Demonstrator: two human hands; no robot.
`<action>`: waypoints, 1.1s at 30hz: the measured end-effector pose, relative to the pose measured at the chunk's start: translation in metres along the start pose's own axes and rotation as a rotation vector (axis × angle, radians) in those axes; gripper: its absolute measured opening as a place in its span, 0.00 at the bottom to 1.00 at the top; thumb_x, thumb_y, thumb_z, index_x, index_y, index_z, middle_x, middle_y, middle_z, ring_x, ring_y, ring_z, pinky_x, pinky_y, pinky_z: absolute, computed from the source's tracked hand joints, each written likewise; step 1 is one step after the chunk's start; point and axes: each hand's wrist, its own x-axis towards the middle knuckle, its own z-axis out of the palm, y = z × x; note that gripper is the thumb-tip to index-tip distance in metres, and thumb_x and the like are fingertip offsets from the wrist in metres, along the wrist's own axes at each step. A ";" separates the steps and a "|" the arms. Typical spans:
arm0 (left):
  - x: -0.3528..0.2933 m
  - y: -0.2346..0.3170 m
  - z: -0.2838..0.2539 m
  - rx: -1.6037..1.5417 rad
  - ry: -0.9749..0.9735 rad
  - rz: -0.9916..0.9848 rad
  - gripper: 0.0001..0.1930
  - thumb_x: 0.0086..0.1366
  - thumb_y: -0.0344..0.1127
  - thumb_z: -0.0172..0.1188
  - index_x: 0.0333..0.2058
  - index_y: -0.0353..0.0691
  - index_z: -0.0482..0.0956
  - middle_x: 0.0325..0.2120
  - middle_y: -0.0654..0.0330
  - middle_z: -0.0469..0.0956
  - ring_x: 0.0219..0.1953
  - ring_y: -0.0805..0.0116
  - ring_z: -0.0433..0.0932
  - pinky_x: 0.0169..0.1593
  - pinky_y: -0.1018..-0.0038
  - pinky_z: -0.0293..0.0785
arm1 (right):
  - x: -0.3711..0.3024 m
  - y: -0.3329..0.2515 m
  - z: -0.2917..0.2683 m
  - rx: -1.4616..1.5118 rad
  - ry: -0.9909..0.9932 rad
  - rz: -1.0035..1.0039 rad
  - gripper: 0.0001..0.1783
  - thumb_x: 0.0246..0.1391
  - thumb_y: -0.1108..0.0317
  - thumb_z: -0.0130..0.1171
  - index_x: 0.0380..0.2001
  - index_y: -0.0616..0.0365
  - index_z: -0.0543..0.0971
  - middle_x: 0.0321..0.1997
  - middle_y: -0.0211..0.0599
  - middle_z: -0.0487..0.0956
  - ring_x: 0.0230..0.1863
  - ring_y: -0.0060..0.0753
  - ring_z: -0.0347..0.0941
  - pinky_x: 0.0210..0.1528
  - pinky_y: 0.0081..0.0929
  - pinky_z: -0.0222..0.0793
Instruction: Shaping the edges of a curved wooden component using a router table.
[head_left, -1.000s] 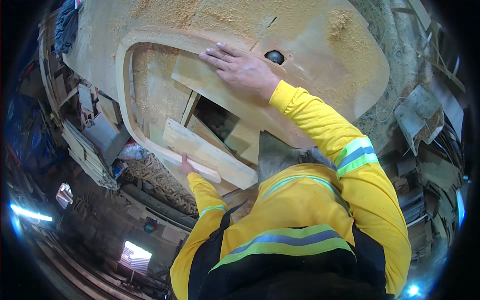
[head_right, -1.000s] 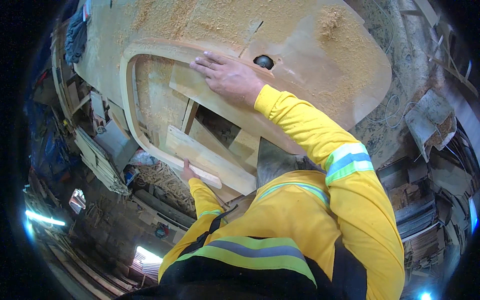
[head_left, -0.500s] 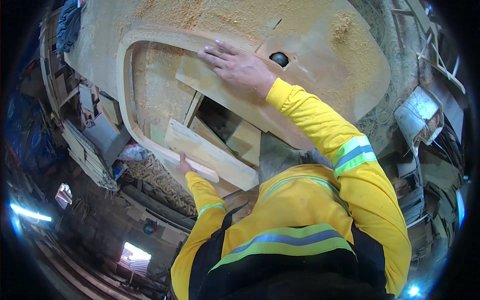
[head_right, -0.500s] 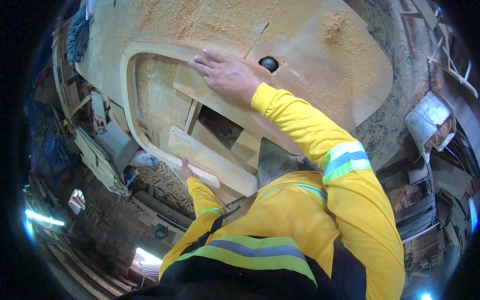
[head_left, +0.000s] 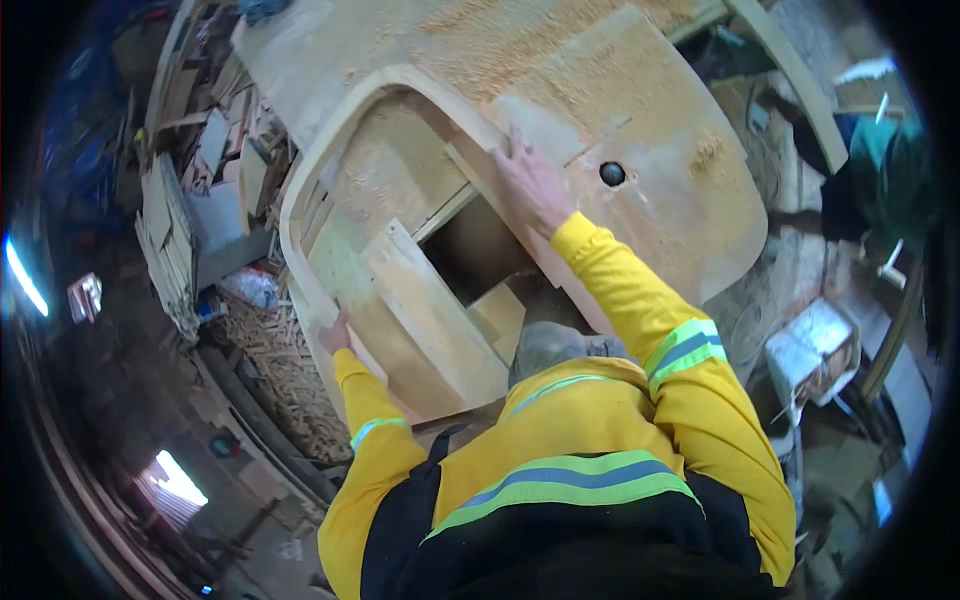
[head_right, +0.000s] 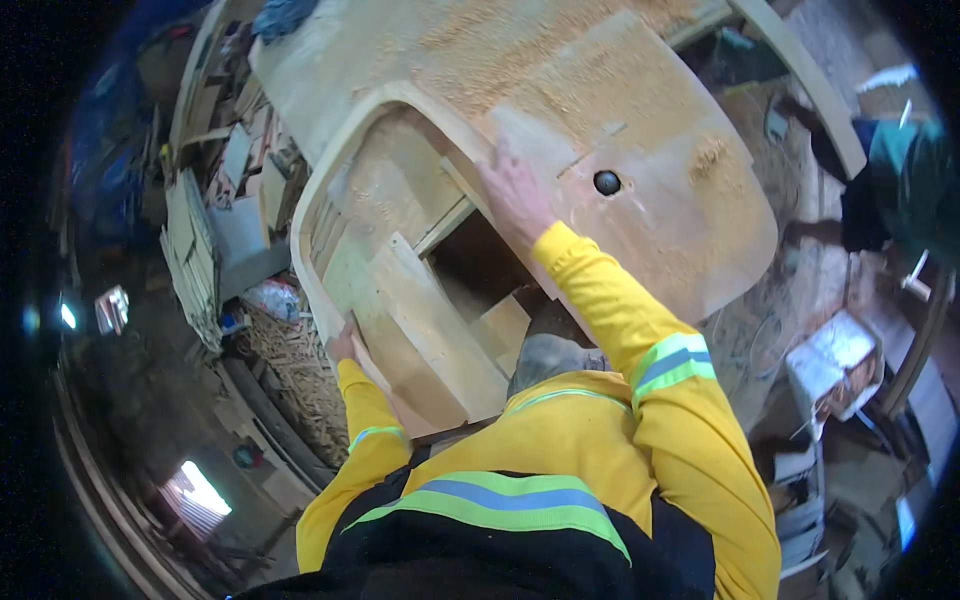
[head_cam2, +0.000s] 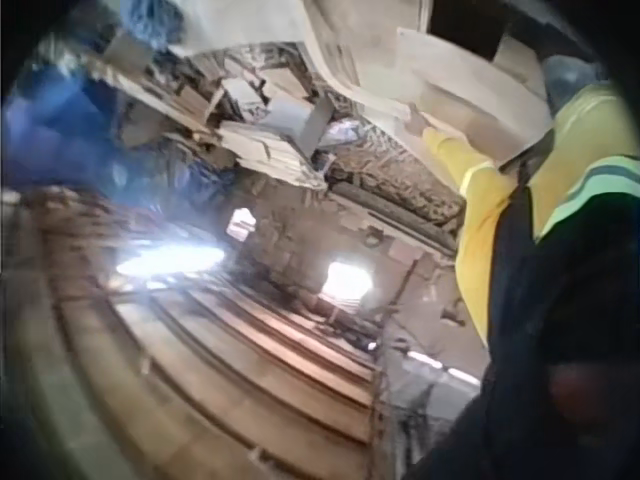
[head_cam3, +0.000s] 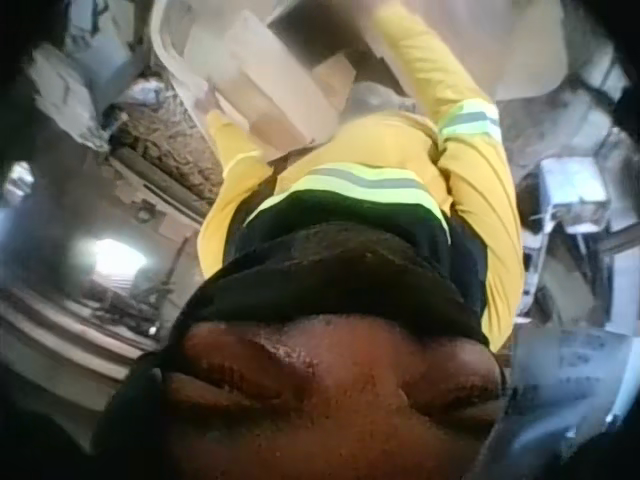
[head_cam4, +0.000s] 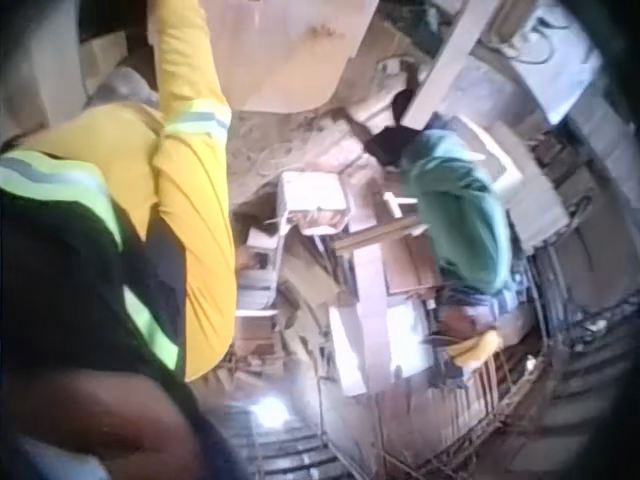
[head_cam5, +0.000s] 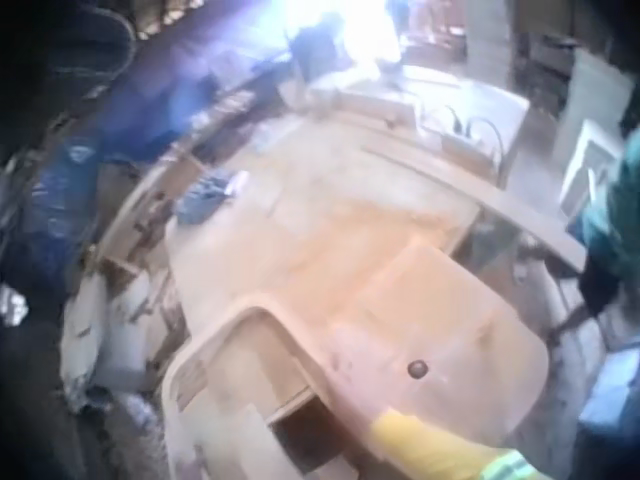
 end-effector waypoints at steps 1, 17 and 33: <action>-0.007 -0.016 -0.011 -0.035 0.017 -0.020 0.41 0.51 0.40 0.75 0.57 0.17 0.68 0.53 0.39 0.77 0.49 0.50 0.79 0.57 0.64 0.72 | -0.015 -0.008 -0.003 0.026 0.036 0.019 0.27 0.49 0.77 0.54 0.56 0.55 0.71 0.68 0.69 0.59 0.50 0.64 0.73 0.53 0.48 0.72; -0.252 -0.064 -0.160 -0.991 0.258 0.216 0.23 0.57 0.30 0.73 0.49 0.27 0.76 0.42 0.56 0.81 0.41 0.66 0.79 0.45 0.70 0.75 | -0.225 -0.014 -0.207 0.966 -0.135 0.032 0.23 0.44 0.71 0.70 0.45 0.62 0.77 0.32 0.24 0.76 0.34 0.18 0.72 0.38 0.22 0.72; -0.227 0.183 -0.261 -1.295 0.043 0.848 0.23 0.50 0.31 0.74 0.44 0.33 0.76 0.35 0.60 0.80 0.35 0.70 0.79 0.41 0.72 0.76 | -0.344 0.065 -0.283 0.917 0.524 -0.099 0.16 0.42 0.72 0.73 0.35 0.59 0.78 0.29 0.27 0.80 0.31 0.21 0.76 0.35 0.23 0.74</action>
